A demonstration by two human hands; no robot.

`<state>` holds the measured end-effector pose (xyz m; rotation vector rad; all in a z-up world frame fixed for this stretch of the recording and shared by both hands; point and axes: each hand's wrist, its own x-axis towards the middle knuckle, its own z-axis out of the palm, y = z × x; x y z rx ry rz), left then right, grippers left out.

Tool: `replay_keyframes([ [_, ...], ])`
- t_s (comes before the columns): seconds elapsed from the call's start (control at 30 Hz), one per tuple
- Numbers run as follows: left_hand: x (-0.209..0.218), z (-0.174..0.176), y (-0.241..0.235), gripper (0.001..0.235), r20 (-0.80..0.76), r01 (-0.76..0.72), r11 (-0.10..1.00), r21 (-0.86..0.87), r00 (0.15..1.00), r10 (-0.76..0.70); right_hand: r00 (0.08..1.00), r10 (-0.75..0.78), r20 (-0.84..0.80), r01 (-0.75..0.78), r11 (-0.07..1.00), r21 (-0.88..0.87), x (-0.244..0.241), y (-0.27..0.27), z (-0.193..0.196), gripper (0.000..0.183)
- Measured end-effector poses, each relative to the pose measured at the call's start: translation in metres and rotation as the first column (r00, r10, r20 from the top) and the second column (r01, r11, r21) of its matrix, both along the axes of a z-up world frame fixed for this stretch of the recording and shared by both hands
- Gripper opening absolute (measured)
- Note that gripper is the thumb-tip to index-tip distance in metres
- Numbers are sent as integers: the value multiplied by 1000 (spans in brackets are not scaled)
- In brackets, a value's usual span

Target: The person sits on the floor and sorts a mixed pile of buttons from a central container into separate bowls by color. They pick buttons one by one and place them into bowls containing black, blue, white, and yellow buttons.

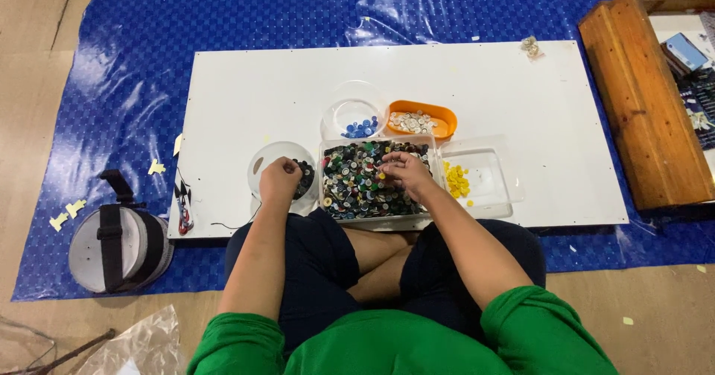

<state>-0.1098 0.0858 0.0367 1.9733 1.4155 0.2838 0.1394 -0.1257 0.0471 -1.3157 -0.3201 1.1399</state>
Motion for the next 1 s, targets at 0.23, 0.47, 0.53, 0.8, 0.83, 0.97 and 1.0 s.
replay_keyframes([
  [0.23,4,-5,1,16,-40,-24,1000,16,999,24,997,57,-43,-58,998,-34,5,-2,-11,36],
  [0.47,2,-12,1,17,-61,-8,1000,11,998,9,993,66,-96,-71,996,-50,10,-2,-21,38],
  [0.53,2,-16,2,16,-72,11,999,31,997,-9,994,48,-97,-53,998,-46,12,-2,-28,40],
  [0.8,7,30,-20,21,-393,291,873,392,911,-127,980,200,-3,-199,975,-99,6,-4,-19,48],
  [0.83,9,32,-23,21,-393,293,871,394,910,-129,980,197,-2,-197,976,-96,9,-2,-25,48],
  [0.97,21,63,-48,16,-16,206,879,430,975,-220,977,213,-21,-214,975,-66,16,2,-27,50],
  [1.0,23,75,-59,17,247,147,944,294,943,-223,979,204,-14,-204,976,-82,14,1,-24,49],
])
